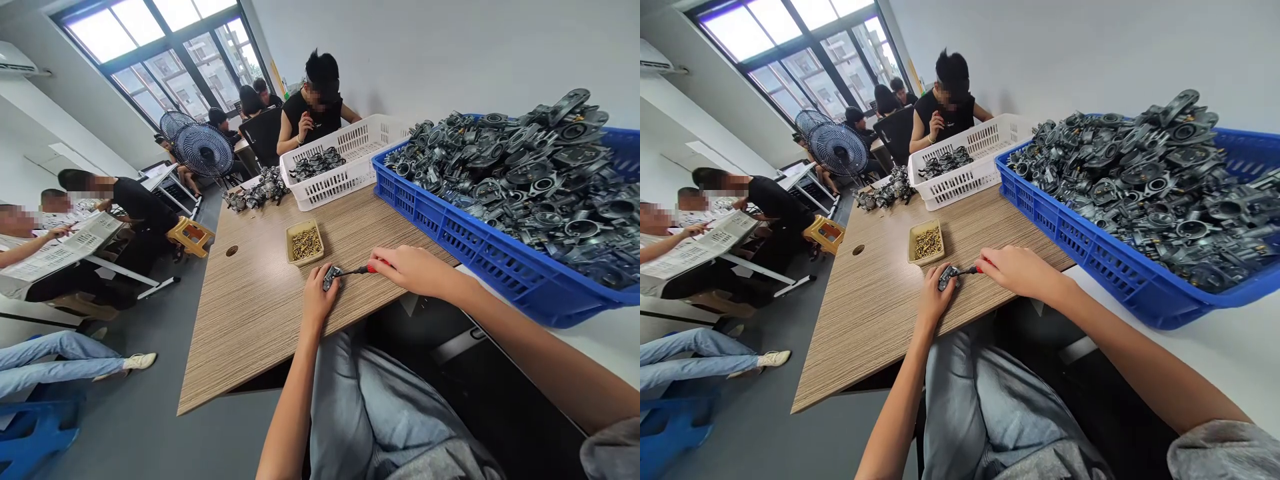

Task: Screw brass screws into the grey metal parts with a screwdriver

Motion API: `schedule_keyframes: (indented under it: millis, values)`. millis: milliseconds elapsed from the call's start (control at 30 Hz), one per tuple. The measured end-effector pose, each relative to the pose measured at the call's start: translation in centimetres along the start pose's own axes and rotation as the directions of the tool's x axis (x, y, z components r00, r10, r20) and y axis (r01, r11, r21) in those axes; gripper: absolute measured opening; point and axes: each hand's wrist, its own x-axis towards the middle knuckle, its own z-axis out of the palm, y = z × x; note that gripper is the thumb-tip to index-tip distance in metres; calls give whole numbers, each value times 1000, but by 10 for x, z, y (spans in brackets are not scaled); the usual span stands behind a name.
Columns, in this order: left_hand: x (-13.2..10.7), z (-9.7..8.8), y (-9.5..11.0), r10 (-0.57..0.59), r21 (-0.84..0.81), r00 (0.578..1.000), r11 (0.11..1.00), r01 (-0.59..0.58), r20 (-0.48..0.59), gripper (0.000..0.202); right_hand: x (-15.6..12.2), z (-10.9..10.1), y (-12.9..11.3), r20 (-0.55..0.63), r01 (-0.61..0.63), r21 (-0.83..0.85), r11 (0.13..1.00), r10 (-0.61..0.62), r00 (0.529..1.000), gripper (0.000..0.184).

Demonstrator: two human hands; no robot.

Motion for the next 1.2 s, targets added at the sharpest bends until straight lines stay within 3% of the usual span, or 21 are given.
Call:
schedule_keyframes:
  millis: [333, 433, 700, 867, 933, 1067, 1200]
  values:
    - [0, 0, 0, -10, 10, 1000, 1000, 10, 0, 43, -20, 3, -19, 38, 110, -121, 987, -106, 994, 18]
    - [0, 0, 0, -12, 11, 1000, 1000, 12, -4, 42, -17, 3, -23, 9, 55, -155, 986, -55, 998, 19]
    - [0, 1, -1, -9, 14, 1000, 1000, 9, -14, 42, -9, 11, -32, -110, -115, -348, 930, 81, 991, 48]
    - [0, 1, -3, -3, 10, 1000, 1000, 3, -23, 42, -8, 13, -35, -124, -203, -346, 916, 170, 978, 55]
    - [0, 2, -3, -3, 5, 1000, 1000, 3, -30, 41, -9, 13, -33, -114, -173, -309, 935, 144, 983, 50]
    - [0, 2, -4, 0, 9, 999, 1000, 0, -46, 41, -13, 14, -25, -111, 28, -131, 991, -43, 993, 31]
    - [0, 2, -3, 3, 14, 999, 1000, -2, -51, 41, -18, 14, -22, -92, 172, -46, 984, -175, 980, 20]
